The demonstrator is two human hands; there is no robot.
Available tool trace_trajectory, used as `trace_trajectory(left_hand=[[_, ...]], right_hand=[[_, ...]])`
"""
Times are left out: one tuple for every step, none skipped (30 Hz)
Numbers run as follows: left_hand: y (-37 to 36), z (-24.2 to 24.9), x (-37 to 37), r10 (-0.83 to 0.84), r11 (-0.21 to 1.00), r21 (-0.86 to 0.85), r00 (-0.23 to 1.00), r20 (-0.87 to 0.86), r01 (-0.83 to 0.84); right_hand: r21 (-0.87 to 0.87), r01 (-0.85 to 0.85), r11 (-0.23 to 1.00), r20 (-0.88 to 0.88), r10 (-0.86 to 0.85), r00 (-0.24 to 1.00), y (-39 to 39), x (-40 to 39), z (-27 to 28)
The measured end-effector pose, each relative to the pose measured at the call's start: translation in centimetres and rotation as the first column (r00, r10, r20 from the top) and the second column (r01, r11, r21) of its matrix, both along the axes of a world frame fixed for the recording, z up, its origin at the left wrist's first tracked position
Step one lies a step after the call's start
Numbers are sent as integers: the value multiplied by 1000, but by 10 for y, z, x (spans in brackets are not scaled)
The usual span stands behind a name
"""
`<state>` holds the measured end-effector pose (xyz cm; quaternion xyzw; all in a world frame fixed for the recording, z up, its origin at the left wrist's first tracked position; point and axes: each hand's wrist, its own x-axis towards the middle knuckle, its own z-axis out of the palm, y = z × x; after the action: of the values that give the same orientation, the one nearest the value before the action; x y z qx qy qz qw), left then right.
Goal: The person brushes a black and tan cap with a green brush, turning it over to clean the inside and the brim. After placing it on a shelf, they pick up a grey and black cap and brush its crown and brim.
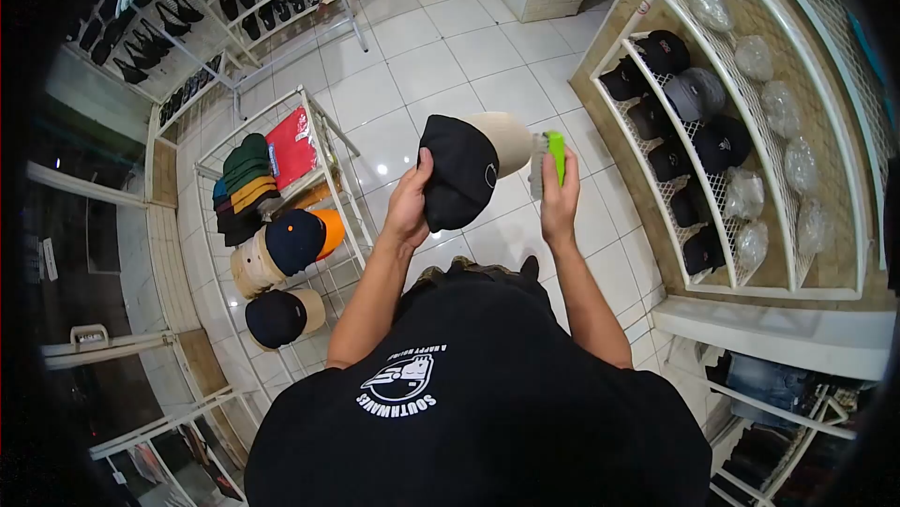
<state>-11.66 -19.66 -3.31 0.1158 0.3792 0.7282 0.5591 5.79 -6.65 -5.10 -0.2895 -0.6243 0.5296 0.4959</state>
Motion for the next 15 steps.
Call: trace_trajectory(left_hand=[[3,0,3,3,999,-31,997,-76,-6],[4,2,8,-18,998,-54,988,-153,10],[4,-5,11,-31,999,-49,987,-155,24],[5,-16,12,-196,980,-112,848,-493,162],[4,-25,14,-330,941,-216,573,-750,259],[4,-1,25,-401,907,-264,482,-779,327],[6,-13,29,-266,918,-116,372,-889,380],[5,-24,30,-260,903,-140,260,-930,405],[6,-20,32,-246,891,-165,146,-958,422],[7,-24,30,-274,875,-193,123,-954,445],[4,-29,31,-281,874,-198,129,-951,443],[5,-26,34,-284,869,-224,73,-956,440],[5,-21,35,-285,864,-250,15,-959,438],[3,-17,36,-282,860,-236,37,-959,452],[-1,-8,34,-227,869,-192,23,-974,457]], right_hand=[[-266,12,964,-3,-13,1000,9,-3,1],[-511,22,859,-4,-28,1000,18,-4,3],[-507,33,861,-5,-41,999,22,-6,8],[-634,8,774,-20,-27,999,23,-11,15],[-745,-21,667,-39,-11,999,24,-14,19],[-724,-159,671,-154,67,986,33,-14,-2],[-720,-141,679,-132,66,989,33,-15,-5],[-676,-124,726,-34,138,990,34,-12,-11],[-625,-118,771,70,206,976,39,-8,-20],[-616,-40,787,146,165,975,40,-6,-28],[-622,-40,782,150,169,974,39,-1,-37],[-599,-31,800,119,128,985,37,2,-34],[-575,-20,818,86,85,993,36,4,-32],[-559,-17,829,86,78,993,41,7,-40],[-557,-19,830,85,79,993,42,9,-35]])
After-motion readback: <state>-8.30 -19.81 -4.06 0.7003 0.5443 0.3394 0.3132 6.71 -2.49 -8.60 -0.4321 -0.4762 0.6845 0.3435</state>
